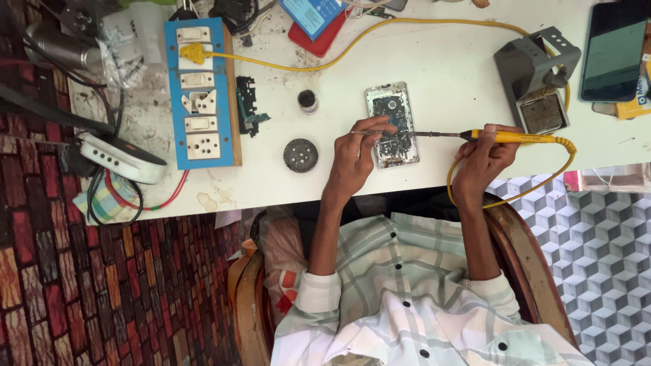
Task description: The person uses a soldering iron and a small tool to work on a circuit board. They repeatedly apply the soldering iron to various points on the board while holding the board steady with the other hand.
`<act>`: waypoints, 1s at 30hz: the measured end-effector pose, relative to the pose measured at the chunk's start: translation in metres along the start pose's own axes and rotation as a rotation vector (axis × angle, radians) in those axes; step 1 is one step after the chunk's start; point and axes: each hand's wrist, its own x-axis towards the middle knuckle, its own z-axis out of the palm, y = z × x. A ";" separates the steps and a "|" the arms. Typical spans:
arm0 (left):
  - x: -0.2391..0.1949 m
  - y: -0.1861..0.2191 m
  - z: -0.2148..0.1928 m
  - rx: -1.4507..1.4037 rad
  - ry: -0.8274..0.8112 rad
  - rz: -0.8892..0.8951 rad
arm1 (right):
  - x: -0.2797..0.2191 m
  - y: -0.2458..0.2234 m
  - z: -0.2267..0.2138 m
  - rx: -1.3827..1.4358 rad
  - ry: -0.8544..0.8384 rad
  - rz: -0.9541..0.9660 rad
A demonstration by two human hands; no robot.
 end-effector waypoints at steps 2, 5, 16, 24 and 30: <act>0.002 -0.001 0.001 0.025 0.009 0.007 | 0.001 0.000 0.000 0.003 -0.003 -0.002; 0.003 -0.003 0.003 0.039 0.028 -0.016 | 0.001 0.002 0.000 0.004 -0.007 -0.005; 0.001 -0.009 0.001 -0.001 0.024 0.010 | 0.001 0.005 -0.003 0.006 0.016 0.015; 0.000 -0.015 0.005 0.075 0.072 0.109 | 0.002 0.007 -0.004 0.049 0.043 0.032; 0.001 -0.012 0.004 0.092 0.067 0.093 | 0.004 0.004 -0.002 0.028 0.015 0.021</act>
